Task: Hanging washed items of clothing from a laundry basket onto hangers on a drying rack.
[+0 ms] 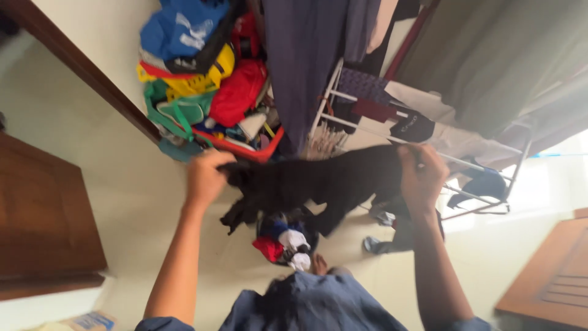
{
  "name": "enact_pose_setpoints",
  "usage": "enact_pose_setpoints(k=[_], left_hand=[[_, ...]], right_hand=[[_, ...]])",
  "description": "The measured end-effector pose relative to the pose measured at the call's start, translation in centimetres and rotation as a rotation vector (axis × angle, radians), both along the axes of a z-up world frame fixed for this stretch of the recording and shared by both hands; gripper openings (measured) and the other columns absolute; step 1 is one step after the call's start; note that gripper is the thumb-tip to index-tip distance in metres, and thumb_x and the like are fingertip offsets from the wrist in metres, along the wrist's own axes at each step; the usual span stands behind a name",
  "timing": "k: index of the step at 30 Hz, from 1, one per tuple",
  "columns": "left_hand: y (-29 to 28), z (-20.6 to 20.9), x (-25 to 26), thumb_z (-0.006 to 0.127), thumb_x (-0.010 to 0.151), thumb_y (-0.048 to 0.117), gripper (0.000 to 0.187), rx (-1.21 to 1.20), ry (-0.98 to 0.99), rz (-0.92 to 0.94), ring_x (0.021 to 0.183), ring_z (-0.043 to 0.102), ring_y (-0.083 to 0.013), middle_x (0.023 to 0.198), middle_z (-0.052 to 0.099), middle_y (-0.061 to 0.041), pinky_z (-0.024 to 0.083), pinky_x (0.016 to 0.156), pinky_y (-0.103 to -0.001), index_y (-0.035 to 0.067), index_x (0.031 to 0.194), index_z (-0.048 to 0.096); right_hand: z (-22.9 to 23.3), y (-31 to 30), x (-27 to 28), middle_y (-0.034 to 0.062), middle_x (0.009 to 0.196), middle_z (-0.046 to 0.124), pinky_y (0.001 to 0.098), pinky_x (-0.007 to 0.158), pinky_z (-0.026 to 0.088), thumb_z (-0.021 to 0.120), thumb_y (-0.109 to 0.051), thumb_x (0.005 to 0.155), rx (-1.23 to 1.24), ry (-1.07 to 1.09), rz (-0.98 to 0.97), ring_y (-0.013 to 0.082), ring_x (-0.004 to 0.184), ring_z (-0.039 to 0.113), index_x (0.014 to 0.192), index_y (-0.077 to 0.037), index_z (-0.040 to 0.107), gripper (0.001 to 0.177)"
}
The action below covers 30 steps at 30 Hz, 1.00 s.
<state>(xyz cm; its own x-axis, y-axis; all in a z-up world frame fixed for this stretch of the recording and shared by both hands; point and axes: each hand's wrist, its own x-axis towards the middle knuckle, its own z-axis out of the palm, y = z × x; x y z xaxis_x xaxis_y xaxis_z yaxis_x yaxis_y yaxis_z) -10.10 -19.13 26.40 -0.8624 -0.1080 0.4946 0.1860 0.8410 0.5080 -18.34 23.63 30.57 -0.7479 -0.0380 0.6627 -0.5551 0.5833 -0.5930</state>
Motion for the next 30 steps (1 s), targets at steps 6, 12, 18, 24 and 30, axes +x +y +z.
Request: enact_pose_setpoints(k=[6,12,18,24,30], left_hand=[[-0.4,2.2,-0.2,0.072,0.082,-0.002,0.016,0.093,0.028,0.0,0.088,0.066,-0.0381,0.09,0.067,-0.012,0.051,0.073,-0.044,0.008,0.094,0.073],[2.7,2.1,-0.7,0.071,0.081,0.008,0.02,0.083,0.306,0.436,0.099,0.062,-0.0369,0.103,0.06,-0.015,0.049,0.08,-0.045,-0.001,0.098,0.066],[12.6,-8.7,3.7,0.044,0.099,0.061,0.064,1.58,-0.534,-0.462,0.097,0.069,-0.0202,0.108,0.07,-0.008,0.054,0.08,-0.033,0.005,0.125,0.059],[11.8,-9.8,3.5,0.071,0.097,0.026,0.044,1.003,-0.334,0.017,0.105,0.062,-0.0153,0.114,0.067,-0.004,0.051,0.09,-0.032,-0.001,0.129,0.058],[10.2,-3.3,1.9,0.061,0.1,0.021,0.033,0.687,-0.436,-0.02,0.096,0.067,-0.0197,0.105,0.075,-0.014,0.053,0.086,-0.034,-0.004,0.121,0.066]], right_hand=[[-1.2,1.4,-2.1,0.01,0.086,0.066,0.0295,0.068,0.044,0.071,-0.017,0.106,-0.02,-0.212,0.03,0.0114,0.077,0.055,0.115,0.001,0.072,0.02],[-5.1,0.8,-2.1,0.0091,0.101,0.063,0.0365,0.075,0.041,0.067,-0.016,0.099,-0.263,-0.292,0.09,0.0192,0.094,0.056,0.111,0.007,0.07,0.026],[-12.2,-8.0,4.5,0.0167,0.097,0.071,0.0397,0.078,0.053,0.069,-0.013,0.086,-0.166,-0.178,0.253,0.0241,0.089,0.068,0.105,0.004,0.071,0.026],[-6.0,-12.8,7.3,0.016,0.088,0.069,0.0398,0.076,0.054,0.069,-0.012,0.091,-0.082,-0.571,1.053,0.0218,0.081,0.067,0.124,0.003,0.067,0.036],[-24.3,-8.2,-2.8,0.0167,0.087,0.077,0.0354,0.085,0.058,0.045,-0.012,0.106,-0.737,-0.967,0.848,0.0223,0.083,0.074,0.107,0.006,0.071,0.032]])
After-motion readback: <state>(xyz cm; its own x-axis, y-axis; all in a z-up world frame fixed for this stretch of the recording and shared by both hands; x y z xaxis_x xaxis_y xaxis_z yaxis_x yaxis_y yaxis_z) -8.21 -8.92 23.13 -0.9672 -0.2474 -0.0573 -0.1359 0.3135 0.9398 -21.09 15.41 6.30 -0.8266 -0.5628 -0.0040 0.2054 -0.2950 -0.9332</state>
